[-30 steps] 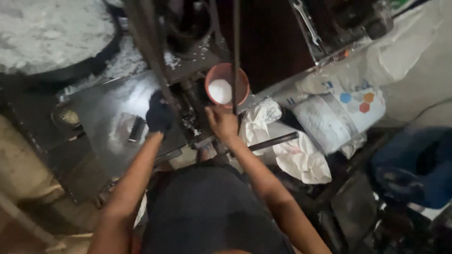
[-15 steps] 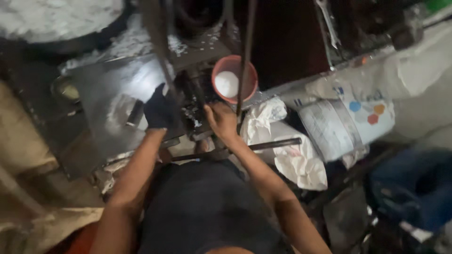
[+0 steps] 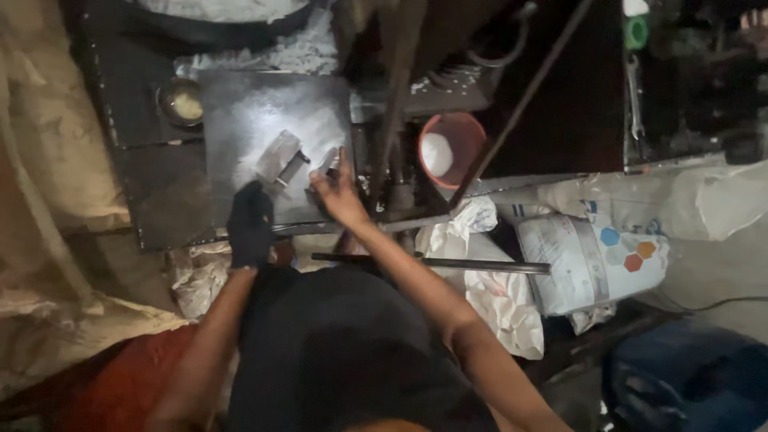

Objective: The person operates a manual machine by repeatedly placing a metal mold into a hopper, pulling a lever to activate the machine, and then removing the mold. The person wears a black glove on their left hand and uses their right hand to pull the lever.

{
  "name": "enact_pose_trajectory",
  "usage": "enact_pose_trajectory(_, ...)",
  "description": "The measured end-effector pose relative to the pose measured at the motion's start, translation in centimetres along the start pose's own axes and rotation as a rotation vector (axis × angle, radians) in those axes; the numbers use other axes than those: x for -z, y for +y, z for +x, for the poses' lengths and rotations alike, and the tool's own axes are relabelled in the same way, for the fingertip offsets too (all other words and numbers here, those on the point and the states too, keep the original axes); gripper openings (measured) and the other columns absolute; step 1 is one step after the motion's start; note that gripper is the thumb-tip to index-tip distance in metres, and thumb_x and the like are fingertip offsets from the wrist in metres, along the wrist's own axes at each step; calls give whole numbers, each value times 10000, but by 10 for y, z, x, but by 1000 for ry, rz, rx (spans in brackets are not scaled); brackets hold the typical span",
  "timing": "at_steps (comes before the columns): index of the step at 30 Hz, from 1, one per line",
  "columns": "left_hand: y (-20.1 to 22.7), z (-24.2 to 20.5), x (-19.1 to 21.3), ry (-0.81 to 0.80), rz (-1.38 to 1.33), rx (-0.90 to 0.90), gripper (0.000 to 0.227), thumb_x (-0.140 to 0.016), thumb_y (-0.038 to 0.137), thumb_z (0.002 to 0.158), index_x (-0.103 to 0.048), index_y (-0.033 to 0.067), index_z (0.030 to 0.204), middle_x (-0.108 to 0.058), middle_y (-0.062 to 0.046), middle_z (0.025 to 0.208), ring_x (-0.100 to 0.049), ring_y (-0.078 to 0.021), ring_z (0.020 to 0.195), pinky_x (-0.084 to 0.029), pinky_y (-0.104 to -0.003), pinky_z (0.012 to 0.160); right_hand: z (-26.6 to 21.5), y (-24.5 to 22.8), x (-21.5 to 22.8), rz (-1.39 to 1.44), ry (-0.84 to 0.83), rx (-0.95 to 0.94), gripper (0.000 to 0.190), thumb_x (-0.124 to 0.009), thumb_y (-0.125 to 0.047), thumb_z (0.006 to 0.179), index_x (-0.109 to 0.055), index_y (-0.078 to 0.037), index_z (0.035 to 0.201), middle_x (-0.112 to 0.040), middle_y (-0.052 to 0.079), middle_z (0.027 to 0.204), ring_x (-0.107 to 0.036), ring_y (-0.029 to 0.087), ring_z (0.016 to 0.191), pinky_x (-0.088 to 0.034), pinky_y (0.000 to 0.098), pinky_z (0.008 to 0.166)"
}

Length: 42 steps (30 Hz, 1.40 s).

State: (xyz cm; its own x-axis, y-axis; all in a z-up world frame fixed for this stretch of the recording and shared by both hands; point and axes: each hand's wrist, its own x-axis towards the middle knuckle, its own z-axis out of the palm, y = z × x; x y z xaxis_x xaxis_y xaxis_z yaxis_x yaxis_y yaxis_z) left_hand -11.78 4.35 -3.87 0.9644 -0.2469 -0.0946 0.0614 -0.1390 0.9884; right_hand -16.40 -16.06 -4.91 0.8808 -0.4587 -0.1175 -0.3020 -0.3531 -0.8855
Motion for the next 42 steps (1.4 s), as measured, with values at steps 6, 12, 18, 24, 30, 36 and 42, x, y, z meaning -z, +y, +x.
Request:
enact_pose_trajectory(6,29,69,25,-276,313,-49,390,-578,280,1075,-615,57,1393,-686,-197,1304,-656,-332,1203,-503,-430,997,2,12,-35,493,-154,-449,1052,-731,-390,903,-29,-138,1645,-641,255,1307,-669,282,1120,-546,425,982)
enact_pose_trajectory(12,60,101,21,-539,623,-14,777,-795,451,779,-532,111,1427,-659,-227,1270,-652,-409,1110,-517,-492,915,1,-42,-49,784,-61,-620,900,-637,-365,930,-93,-247,1637,-561,131,1347,-690,261,1020,-604,396,856)
enact_pose_trajectory(18,60,87,-8,-295,771,-60,767,-902,438,629,-622,136,1276,-717,-177,1090,-708,-377,960,-558,-492,826,-46,-54,17,459,3,-334,407,-629,-244,1051,-607,-1,1376,-707,129,1063,-673,179,840,-570,323,717)
enact_pose_trajectory(24,65,116,-47,-354,687,-103,767,-887,392,589,-632,154,1273,-736,-145,1043,-707,-361,956,-559,-482,815,-72,-44,113,-164,540,189,202,-647,-193,1064,-726,-11,1100,-735,112,908,-693,166,803,-561,291,727)
enact_pose_trajectory(30,70,151,-102,-418,606,-192,760,-896,415,616,-635,173,1288,-732,-142,1068,-689,-371,991,-547,-480,849,-45,-11,148,-431,671,97,184,-703,-212,995,-738,-34,1026,-700,161,784,-669,260,648,-520,368,626)
enact_pose_trajectory(36,66,172,-149,-363,543,-280,817,-908,428,637,-607,96,1320,-706,-195,1128,-667,-388,1047,-532,-466,883,-50,-2,141,-517,654,-3,216,-730,-240,978,-717,-40,897,-634,168,652,-610,310,534,-451,406,526)
enact_pose_trajectory(42,48,155,-155,-367,-81,72,657,-900,351,737,-641,6,1231,-722,-117,1144,-676,-257,1052,-552,-355,911,-44,-18,142,-463,671,-32,226,-713,-248,969,-709,-48,864,-642,147,650,-625,296,531,-466,404,504)
